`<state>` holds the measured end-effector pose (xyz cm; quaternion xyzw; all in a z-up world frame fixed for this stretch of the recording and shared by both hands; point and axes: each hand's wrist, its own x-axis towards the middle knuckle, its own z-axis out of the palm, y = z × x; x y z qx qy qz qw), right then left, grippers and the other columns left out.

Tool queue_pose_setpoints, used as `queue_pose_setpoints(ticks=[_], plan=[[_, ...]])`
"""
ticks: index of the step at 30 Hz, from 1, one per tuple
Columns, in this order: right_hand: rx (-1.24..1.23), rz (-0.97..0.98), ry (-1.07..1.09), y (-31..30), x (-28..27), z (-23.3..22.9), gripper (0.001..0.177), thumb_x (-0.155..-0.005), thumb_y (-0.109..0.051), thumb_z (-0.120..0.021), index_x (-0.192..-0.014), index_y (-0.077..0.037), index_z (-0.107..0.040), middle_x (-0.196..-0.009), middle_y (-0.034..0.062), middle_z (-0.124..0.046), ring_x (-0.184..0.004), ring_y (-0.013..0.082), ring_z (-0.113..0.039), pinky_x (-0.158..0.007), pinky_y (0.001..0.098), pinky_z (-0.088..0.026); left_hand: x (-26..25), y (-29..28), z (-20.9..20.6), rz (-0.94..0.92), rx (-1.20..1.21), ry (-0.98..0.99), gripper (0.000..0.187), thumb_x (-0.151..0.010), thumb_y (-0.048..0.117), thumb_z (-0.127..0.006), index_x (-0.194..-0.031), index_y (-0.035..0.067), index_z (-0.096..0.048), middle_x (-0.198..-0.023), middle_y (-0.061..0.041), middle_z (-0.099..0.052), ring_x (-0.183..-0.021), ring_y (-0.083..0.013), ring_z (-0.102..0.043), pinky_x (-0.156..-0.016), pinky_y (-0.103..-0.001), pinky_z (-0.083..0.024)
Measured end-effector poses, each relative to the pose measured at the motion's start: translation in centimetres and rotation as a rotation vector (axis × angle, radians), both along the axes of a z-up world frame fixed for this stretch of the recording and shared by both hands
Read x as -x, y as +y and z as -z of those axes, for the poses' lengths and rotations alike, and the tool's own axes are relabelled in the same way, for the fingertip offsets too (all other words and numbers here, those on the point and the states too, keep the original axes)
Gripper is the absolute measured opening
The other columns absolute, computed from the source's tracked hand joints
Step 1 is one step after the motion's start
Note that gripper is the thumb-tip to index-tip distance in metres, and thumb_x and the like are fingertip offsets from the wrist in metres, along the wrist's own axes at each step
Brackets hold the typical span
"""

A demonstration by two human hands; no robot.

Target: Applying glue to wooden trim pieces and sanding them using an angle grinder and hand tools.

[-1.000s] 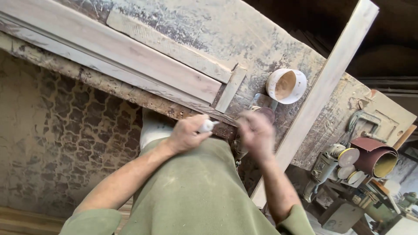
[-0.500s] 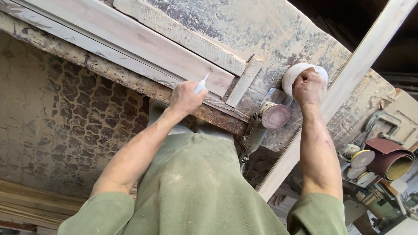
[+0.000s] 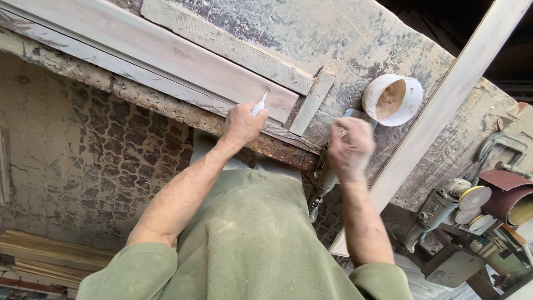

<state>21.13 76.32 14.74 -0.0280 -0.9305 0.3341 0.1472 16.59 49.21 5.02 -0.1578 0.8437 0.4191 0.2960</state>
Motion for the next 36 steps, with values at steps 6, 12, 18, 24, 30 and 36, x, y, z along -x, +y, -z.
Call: queue_pose_setpoints(ticks=[6, 12, 18, 24, 30, 36], plan=[[0.116, 0.008, -0.217, -6.5, -0.5, 6.0, 0.004, -0.097, -0.019, -0.076, -0.096, -0.015, -0.076, -0.088, 0.0034, -0.072, -0.088, 0.0197, -0.067, -0.081, 0.0343, -0.052, 0.4, 0.1, -1.8, -0.041, -0.017, 0.011, 0.035, -0.078, 0.042, -0.070, -0.068, 0.008, -0.071, -0.059, -0.017, -0.061, -0.058, -0.0326, -0.062, -0.054, -0.041, -0.045], [-0.032, -0.085, -0.103, -8.4, 2.4, 8.8, 0.007, -0.093, -0.022, -0.078, -0.093, -0.016, -0.074, -0.086, 0.0038, -0.069, -0.085, 0.0249, -0.068, -0.079, 0.0381, -0.052, 0.2, 0.3, -2.6, -0.055, -0.050, 0.005, 0.037, -0.078, 0.043, -0.071, -0.069, 0.007, -0.071, -0.060, -0.018, -0.063, -0.061, -0.0333, -0.065, -0.057, -0.041, -0.048], [-0.198, -0.073, 0.084, -11.3, 5.3, 11.6, 0.007, -0.088, -0.031, -0.079, -0.093, -0.027, -0.076, -0.097, -0.0029, -0.067, -0.095, 0.0231, -0.063, -0.086, 0.0386, -0.048, -0.7, -1.3, -1.7, -0.161, -0.130, 0.064, 0.038, -0.079, 0.044, -0.076, -0.070, 0.008, -0.071, -0.060, -0.017, -0.062, -0.064, -0.0307, -0.067, -0.061, -0.042, -0.051], [-0.416, -0.105, -0.073, -14.6, 2.0, 12.5, 0.073, -0.101, -0.065, -0.050, -0.149, -0.010, -0.044, -0.161, 0.0190, -0.030, -0.150, 0.0407, -0.017, -0.120, 0.0578, -0.004, -1.4, -4.0, -6.1, -0.229, -0.228, 0.144, 0.034, -0.084, 0.037, -0.077, -0.069, 0.007, -0.069, -0.057, -0.009, -0.065, -0.064, -0.0215, -0.067, -0.065, -0.038, -0.053], [-0.405, -0.202, -0.308, -17.6, 2.2, 14.0, 0.117, -0.089, -0.083, -0.055, -0.165, -0.004, -0.016, -0.172, 0.0229, -0.008, -0.159, 0.0425, 0.001, -0.126, 0.0583, 0.009, -1.4, -5.4, -8.6, -0.193, -0.187, 0.198, 0.032, -0.085, 0.033, -0.080, -0.069, 0.008, -0.068, -0.060, -0.013, -0.062, -0.064, -0.0203, -0.064, -0.061, -0.036, -0.051], [-0.393, -0.155, -0.397, -12.9, -0.5, 12.7, 0.119, -0.086, -0.078, -0.067, -0.165, -0.004, -0.019, -0.171, 0.0252, -0.013, -0.158, 0.0434, -0.005, -0.124, 0.0588, 0.008, -0.6, -3.8, -5.5, -0.090, -0.186, 0.217, 0.034, -0.086, 0.034, -0.080, -0.069, 0.007, -0.069, -0.059, -0.013, -0.060, -0.062, -0.0214, -0.064, -0.058, -0.037, -0.051]])
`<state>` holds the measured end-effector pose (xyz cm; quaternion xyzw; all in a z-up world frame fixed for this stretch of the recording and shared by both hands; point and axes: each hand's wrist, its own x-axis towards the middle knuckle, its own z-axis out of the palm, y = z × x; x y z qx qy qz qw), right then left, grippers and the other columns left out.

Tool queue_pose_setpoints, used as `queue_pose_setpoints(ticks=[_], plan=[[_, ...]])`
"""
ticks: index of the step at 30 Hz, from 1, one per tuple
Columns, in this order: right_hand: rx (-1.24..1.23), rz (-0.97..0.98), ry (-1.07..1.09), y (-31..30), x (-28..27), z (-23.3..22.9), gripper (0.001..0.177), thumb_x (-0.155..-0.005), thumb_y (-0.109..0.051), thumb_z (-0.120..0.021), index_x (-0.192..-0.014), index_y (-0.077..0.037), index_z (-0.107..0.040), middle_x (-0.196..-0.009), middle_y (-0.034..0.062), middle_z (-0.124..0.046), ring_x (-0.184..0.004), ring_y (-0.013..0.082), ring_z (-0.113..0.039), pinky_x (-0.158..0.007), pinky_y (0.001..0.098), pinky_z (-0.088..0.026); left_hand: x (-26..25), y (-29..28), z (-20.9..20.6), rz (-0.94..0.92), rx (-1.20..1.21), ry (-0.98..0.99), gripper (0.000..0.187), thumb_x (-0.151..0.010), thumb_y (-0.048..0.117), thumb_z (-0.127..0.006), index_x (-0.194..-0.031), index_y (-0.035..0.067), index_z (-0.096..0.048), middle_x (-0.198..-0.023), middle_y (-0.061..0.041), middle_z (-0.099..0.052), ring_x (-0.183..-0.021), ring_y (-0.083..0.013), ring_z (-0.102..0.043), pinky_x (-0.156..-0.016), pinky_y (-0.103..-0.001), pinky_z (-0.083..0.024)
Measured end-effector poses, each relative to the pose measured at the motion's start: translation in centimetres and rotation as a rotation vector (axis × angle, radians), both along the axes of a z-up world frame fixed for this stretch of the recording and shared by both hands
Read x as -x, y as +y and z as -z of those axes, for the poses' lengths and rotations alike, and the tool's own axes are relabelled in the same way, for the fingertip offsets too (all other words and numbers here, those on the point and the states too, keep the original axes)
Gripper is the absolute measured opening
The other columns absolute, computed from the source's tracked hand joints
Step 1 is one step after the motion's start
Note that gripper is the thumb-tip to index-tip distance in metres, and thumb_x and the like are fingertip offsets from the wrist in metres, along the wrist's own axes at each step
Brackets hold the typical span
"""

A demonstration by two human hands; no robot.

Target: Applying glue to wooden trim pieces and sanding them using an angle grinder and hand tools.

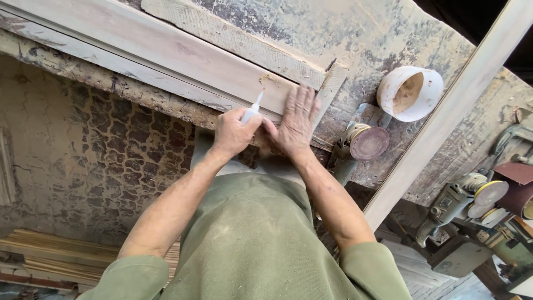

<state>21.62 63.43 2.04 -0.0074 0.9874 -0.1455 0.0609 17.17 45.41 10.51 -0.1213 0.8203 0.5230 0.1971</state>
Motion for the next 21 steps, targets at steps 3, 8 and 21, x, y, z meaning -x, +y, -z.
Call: queue_pose_setpoints(ticks=[3, 8, 21], plan=[[0.000, 0.054, -0.006, 1.4, -2.2, -0.1, 0.118, -0.086, -0.079, -0.062, -0.164, -0.001, -0.019, -0.170, 0.0280, -0.014, -0.157, 0.0473, -0.008, -0.123, 0.0632, 0.002, 0.3, 0.9, 1.3, 0.072, 0.033, -0.106, 0.039, -0.085, 0.041, -0.076, -0.070, 0.006, -0.069, -0.060, -0.014, -0.062, -0.063, -0.0273, -0.066, -0.061, -0.041, -0.051], [-0.013, 0.030, 0.052, 2.3, -3.2, 1.6, 0.118, -0.085, -0.080, -0.060, -0.162, 0.000, -0.021, -0.168, 0.0293, -0.018, -0.154, 0.0520, -0.011, -0.120, 0.0711, -0.004, 1.0, 2.2, 4.6, 0.062, 0.054, -0.248, 0.040, -0.081, 0.046, -0.075, -0.068, 0.009, -0.070, -0.056, -0.013, -0.061, -0.062, -0.0252, -0.065, -0.062, -0.040, -0.051], [0.092, 0.073, 0.148, 2.5, -2.9, 0.0, 0.099, -0.091, -0.065, -0.065, -0.161, -0.004, -0.030, -0.167, 0.0235, -0.026, -0.154, 0.0477, -0.017, -0.122, 0.0700, -0.008, 0.9, 2.4, 1.9, 0.166, -0.034, -0.270, 0.032, -0.079, 0.039, -0.074, -0.088, 0.008, -0.074, -0.073, -0.015, -0.070, -0.083, -0.0284, -0.073, -0.074, -0.043, -0.054]])
